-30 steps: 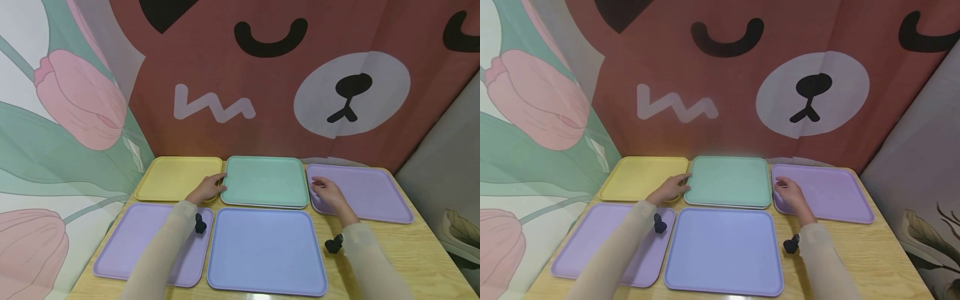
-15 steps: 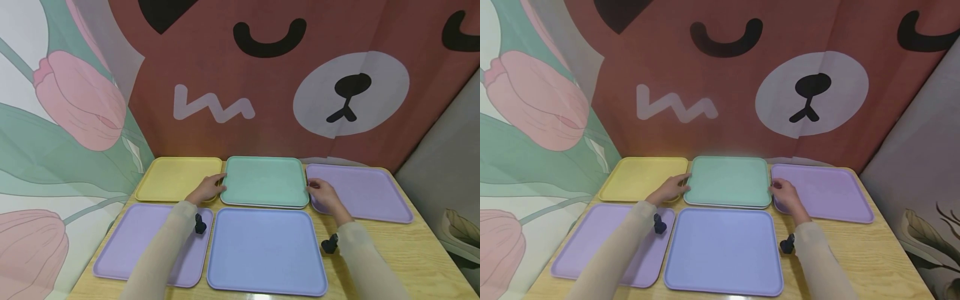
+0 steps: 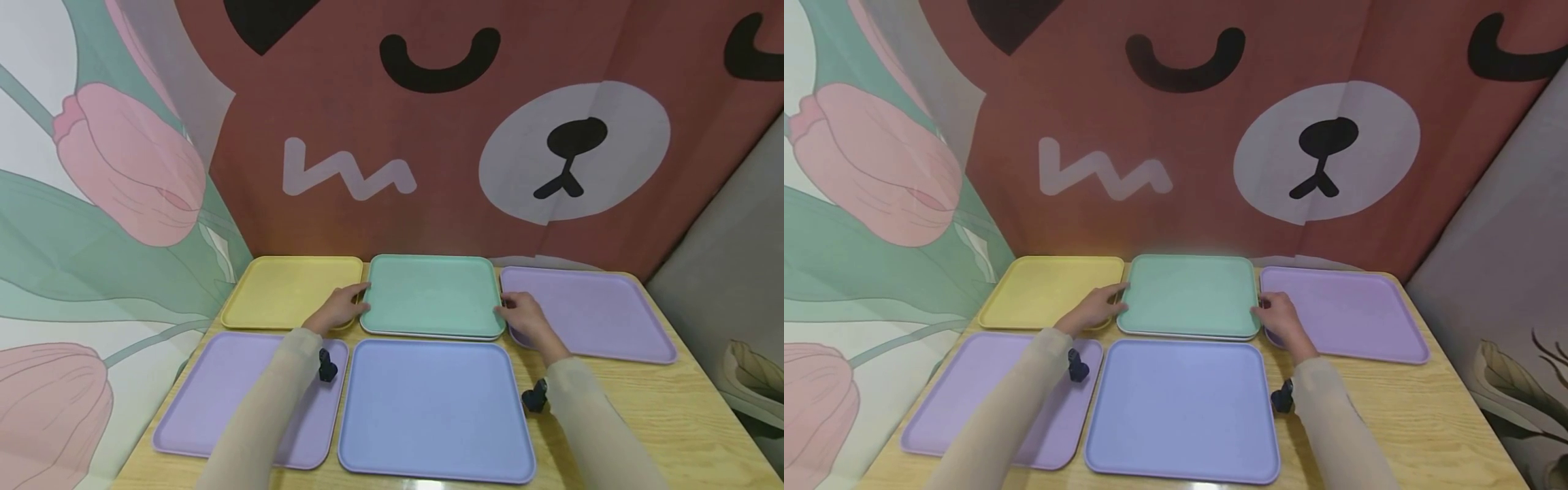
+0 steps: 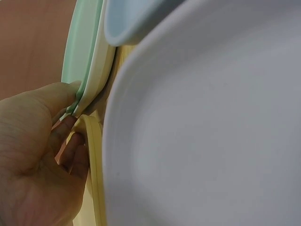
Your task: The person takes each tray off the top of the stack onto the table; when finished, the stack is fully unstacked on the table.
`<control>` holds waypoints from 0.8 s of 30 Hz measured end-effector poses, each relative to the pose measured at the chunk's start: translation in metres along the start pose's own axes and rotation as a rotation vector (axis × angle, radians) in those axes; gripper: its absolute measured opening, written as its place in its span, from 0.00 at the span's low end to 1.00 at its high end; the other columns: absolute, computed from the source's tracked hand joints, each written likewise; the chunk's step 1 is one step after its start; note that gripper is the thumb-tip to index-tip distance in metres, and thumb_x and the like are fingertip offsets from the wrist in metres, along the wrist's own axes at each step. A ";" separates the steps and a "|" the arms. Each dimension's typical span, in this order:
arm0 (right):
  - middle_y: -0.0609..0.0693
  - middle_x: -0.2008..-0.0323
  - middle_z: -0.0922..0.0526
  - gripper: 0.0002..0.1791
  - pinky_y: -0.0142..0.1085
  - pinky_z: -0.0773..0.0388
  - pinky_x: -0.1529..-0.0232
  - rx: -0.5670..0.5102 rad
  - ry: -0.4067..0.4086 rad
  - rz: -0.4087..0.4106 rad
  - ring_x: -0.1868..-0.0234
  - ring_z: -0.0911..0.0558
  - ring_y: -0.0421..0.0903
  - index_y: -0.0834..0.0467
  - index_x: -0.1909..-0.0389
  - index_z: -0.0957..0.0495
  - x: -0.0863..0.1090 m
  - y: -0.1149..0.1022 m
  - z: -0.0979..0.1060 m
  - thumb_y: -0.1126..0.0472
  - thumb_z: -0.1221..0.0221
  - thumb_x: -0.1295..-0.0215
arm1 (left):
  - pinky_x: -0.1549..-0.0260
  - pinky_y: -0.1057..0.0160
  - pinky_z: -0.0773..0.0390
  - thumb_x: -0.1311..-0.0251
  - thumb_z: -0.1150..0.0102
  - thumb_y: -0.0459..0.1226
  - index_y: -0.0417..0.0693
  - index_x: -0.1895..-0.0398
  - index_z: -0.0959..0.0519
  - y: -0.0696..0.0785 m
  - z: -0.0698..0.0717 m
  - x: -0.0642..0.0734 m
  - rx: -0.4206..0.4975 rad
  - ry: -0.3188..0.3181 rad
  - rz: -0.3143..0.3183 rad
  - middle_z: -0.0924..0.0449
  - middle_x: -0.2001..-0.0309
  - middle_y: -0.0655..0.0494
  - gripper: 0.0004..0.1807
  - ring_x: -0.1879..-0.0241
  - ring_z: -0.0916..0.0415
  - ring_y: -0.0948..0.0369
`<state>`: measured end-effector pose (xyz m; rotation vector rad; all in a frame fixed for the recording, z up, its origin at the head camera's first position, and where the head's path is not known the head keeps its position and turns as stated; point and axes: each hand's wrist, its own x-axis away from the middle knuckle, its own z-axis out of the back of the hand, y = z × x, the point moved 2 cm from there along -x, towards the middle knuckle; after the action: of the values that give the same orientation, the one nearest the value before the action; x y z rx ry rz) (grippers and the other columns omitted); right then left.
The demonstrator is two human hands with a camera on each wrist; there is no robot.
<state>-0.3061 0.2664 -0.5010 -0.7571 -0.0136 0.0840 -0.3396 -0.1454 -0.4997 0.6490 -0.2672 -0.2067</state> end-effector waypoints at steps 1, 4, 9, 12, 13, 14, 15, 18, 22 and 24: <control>0.74 0.47 0.20 0.24 0.57 0.24 0.43 0.000 0.003 -0.001 0.44 0.22 0.69 0.79 0.40 0.27 0.000 0.000 0.000 0.66 0.42 0.30 | 0.26 0.41 0.48 0.28 0.43 0.46 0.58 0.21 0.38 0.000 0.000 0.000 0.002 0.000 -0.001 0.40 0.23 0.50 0.33 0.22 0.51 0.45; 0.74 0.46 0.20 0.24 0.57 0.24 0.42 -0.004 0.004 -0.014 0.43 0.22 0.68 0.78 0.40 0.27 0.000 0.000 -0.001 0.66 0.42 0.30 | 0.25 0.40 0.48 0.28 0.43 0.46 0.58 0.22 0.38 0.000 0.000 0.000 0.012 -0.002 -0.003 0.40 0.23 0.50 0.33 0.22 0.52 0.45; 0.72 0.45 0.20 0.24 0.56 0.25 0.41 -0.014 0.023 -0.034 0.42 0.22 0.67 0.76 0.39 0.27 0.001 -0.001 -0.002 0.66 0.42 0.30 | 0.26 0.40 0.48 0.28 0.43 0.46 0.58 0.22 0.38 0.000 0.000 0.000 0.012 -0.002 -0.013 0.40 0.23 0.50 0.33 0.22 0.51 0.45; 0.72 0.44 0.20 0.24 0.56 0.25 0.40 -0.027 0.031 -0.042 0.41 0.23 0.67 0.77 0.39 0.27 0.001 -0.002 -0.001 0.66 0.42 0.30 | 0.26 0.40 0.48 0.28 0.42 0.46 0.57 0.22 0.38 0.000 0.000 0.000 0.010 0.001 -0.015 0.40 0.23 0.50 0.33 0.22 0.51 0.45; 0.73 0.44 0.21 0.24 0.56 0.25 0.40 -0.034 0.031 -0.047 0.40 0.23 0.67 0.77 0.38 0.27 0.002 -0.003 -0.001 0.66 0.42 0.30 | 0.26 0.40 0.48 0.28 0.42 0.46 0.57 0.22 0.37 0.000 0.001 0.001 0.011 0.002 -0.014 0.40 0.23 0.50 0.33 0.22 0.51 0.44; 0.73 0.43 0.21 0.24 0.56 0.25 0.40 -0.040 0.030 -0.052 0.40 0.23 0.68 0.77 0.38 0.27 0.002 -0.003 -0.001 0.66 0.43 0.30 | 0.26 0.40 0.48 0.28 0.42 0.46 0.57 0.22 0.37 0.000 0.000 0.001 0.011 0.003 -0.016 0.39 0.23 0.50 0.33 0.22 0.51 0.44; 0.73 0.43 0.22 0.24 0.56 0.25 0.39 -0.045 0.027 -0.059 0.40 0.23 0.68 0.76 0.38 0.28 0.002 -0.004 0.000 0.66 0.43 0.30 | 0.26 0.40 0.48 0.28 0.42 0.45 0.57 0.22 0.37 0.000 0.001 0.001 0.012 0.004 -0.018 0.39 0.23 0.50 0.33 0.22 0.51 0.44; 0.73 0.41 0.23 0.25 0.55 0.25 0.39 -0.062 0.022 -0.083 0.39 0.24 0.68 0.75 0.36 0.29 0.002 -0.006 0.001 0.65 0.43 0.29 | 0.26 0.40 0.48 0.28 0.43 0.45 0.57 0.22 0.37 0.001 0.001 0.001 0.011 0.004 -0.018 0.39 0.23 0.50 0.33 0.22 0.51 0.44; 0.72 0.39 0.24 0.26 0.55 0.25 0.39 -0.104 0.012 -0.133 0.38 0.24 0.67 0.73 0.34 0.29 0.003 -0.006 0.004 0.62 0.44 0.28 | 0.26 0.40 0.48 0.27 0.43 0.45 0.55 0.22 0.38 0.001 0.000 0.002 0.004 0.004 -0.022 0.39 0.23 0.48 0.33 0.22 0.51 0.43; 0.71 0.37 0.26 0.27 0.54 0.26 0.38 -0.148 0.009 -0.164 0.37 0.25 0.66 0.71 0.32 0.30 0.003 -0.007 0.005 0.60 0.45 0.27 | 0.26 0.40 0.48 0.27 0.43 0.45 0.55 0.22 0.38 0.001 0.000 0.002 0.001 0.004 -0.024 0.39 0.23 0.48 0.33 0.22 0.51 0.43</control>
<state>-0.3024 0.2650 -0.4926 -0.9015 -0.0740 -0.0771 -0.3374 -0.1454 -0.4986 0.6538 -0.2558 -0.2283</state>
